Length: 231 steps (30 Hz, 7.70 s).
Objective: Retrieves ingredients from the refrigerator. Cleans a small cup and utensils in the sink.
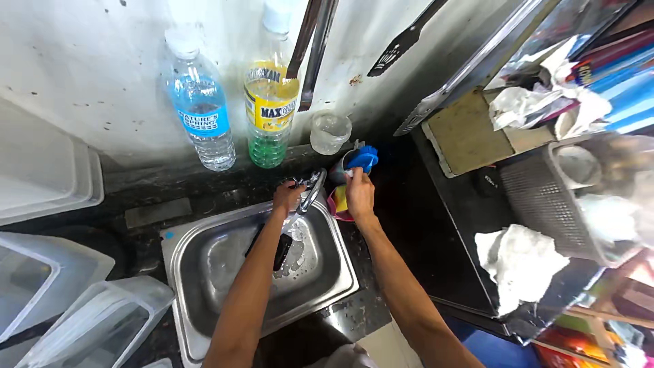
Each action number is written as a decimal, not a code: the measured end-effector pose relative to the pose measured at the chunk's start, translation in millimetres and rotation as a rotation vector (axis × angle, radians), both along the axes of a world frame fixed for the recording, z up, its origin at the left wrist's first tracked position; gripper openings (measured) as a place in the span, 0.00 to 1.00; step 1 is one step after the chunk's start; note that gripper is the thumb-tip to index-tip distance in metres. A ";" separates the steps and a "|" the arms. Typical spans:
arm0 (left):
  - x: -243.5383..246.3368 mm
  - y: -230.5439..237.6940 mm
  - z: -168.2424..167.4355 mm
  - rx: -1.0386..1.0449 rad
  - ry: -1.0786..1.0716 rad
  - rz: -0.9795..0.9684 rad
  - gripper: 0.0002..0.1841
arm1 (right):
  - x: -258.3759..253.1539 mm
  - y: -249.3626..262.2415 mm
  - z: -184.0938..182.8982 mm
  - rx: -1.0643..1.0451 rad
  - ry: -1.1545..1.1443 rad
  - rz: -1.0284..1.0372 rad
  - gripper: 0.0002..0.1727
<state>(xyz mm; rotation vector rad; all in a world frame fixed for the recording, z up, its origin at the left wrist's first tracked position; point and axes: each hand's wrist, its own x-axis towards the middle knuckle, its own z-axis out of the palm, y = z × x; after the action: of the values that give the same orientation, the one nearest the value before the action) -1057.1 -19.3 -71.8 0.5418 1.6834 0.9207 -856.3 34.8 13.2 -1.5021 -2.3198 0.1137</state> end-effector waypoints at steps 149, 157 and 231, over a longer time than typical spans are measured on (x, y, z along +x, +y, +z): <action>31.0 -134.0 -64.6 0.158 -1.101 0.841 0.30 | -70.8 -81.0 -51.0 -0.658 0.110 0.262 0.21; 27.1 -133.3 -39.1 0.192 -0.990 0.778 0.23 | -41.2 -111.8 8.5 -0.811 -0.427 0.394 0.21; 49.3 -145.8 7.2 0.658 -0.446 0.467 0.26 | -111.0 -1.5 -34.3 -0.284 -0.698 0.553 0.15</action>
<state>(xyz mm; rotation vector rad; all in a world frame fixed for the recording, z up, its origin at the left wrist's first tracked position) -1007.9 -165.1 -64.6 0.3257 1.0894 1.8160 -967.2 33.3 -21.0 -1.0651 -3.3674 0.0694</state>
